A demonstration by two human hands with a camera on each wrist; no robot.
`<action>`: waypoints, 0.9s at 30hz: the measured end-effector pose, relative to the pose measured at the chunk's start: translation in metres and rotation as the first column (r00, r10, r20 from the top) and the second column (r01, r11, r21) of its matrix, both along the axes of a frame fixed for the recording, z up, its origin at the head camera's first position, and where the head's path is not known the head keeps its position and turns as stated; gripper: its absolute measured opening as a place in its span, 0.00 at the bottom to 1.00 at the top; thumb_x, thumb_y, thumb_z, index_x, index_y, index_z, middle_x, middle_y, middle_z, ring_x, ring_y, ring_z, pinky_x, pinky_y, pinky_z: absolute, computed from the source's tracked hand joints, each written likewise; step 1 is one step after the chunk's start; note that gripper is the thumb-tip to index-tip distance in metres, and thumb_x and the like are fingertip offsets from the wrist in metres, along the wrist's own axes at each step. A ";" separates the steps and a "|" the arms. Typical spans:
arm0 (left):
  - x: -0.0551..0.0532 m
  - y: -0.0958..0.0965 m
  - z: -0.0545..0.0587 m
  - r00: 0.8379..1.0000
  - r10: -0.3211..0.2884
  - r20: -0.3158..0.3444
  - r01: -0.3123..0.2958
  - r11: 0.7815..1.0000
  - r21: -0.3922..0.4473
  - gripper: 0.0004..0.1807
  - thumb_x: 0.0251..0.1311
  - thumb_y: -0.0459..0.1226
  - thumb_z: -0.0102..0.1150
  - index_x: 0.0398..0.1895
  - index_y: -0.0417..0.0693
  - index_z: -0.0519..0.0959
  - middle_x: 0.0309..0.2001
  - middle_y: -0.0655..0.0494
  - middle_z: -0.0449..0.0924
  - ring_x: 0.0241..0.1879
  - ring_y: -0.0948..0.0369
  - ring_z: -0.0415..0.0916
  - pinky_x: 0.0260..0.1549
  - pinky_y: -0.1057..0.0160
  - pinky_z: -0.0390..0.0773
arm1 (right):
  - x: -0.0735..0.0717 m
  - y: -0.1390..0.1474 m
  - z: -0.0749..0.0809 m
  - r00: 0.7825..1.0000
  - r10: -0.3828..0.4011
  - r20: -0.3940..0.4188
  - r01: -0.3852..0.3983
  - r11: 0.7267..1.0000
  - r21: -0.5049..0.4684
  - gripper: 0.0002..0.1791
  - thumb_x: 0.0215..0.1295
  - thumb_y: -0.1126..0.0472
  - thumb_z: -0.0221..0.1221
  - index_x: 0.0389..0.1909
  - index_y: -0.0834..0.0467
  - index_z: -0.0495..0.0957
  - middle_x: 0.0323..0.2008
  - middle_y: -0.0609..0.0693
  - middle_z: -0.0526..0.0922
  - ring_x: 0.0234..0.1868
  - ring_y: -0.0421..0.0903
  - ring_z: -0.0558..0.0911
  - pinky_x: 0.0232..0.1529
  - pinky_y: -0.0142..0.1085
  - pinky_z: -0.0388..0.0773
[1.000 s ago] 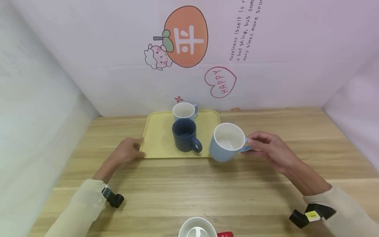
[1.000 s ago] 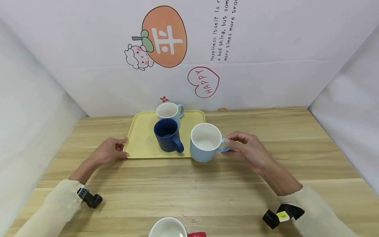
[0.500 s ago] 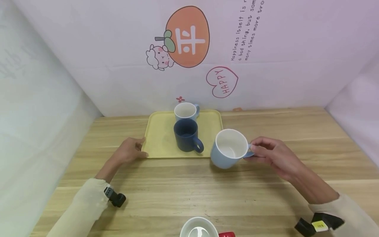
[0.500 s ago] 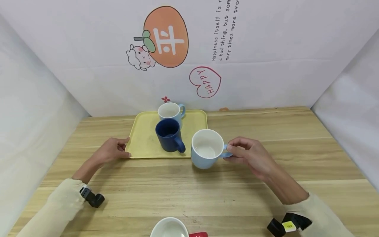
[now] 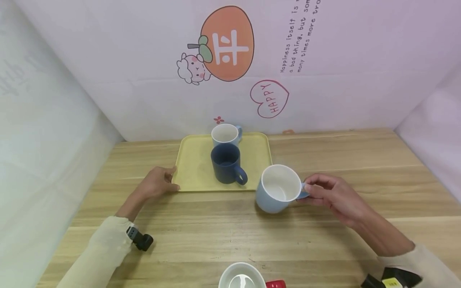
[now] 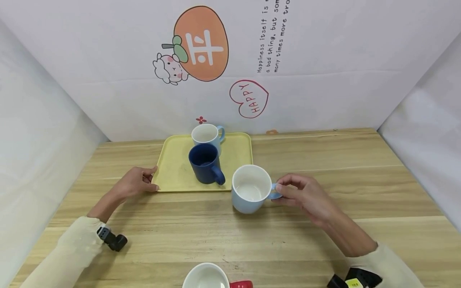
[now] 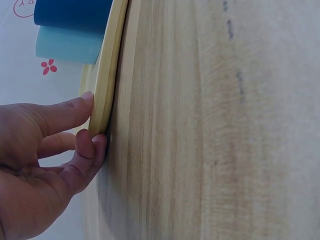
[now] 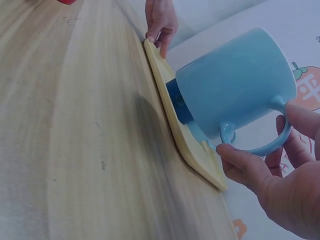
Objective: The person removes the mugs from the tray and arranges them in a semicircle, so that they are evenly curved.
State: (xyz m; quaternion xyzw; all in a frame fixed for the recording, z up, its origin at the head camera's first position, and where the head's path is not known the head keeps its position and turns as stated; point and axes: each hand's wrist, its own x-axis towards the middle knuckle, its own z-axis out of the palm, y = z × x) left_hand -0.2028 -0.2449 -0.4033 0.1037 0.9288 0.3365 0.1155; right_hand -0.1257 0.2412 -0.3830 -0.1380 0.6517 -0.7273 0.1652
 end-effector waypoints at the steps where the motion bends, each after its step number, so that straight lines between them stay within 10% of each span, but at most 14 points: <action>1: 0.000 0.000 0.000 1.000 0.000 0.000 0.000 1.000 -0.002 0.39 0.55 0.30 0.72 0.67 0.23 0.64 0.33 0.48 0.76 0.28 0.58 0.64 0.28 0.60 0.68 | 0.001 0.000 -0.001 1.000 -0.001 0.003 0.001 1.000 0.005 0.10 0.74 0.71 0.52 0.42 0.61 0.82 0.44 0.53 0.82 0.44 0.57 0.86 0.51 0.42 0.78; 27: -0.001 0.001 -0.002 0.999 0.029 0.024 -0.029 1.000 0.006 0.40 0.55 0.30 0.72 0.67 0.22 0.63 0.38 0.43 0.84 0.33 0.57 0.74 0.33 0.60 0.73 | 0.025 -0.011 -0.019 1.000 0.017 -0.005 -0.017 0.999 0.037 0.10 0.72 0.73 0.54 0.42 0.60 0.83 0.43 0.54 0.83 0.42 0.58 0.86 0.49 0.44 0.80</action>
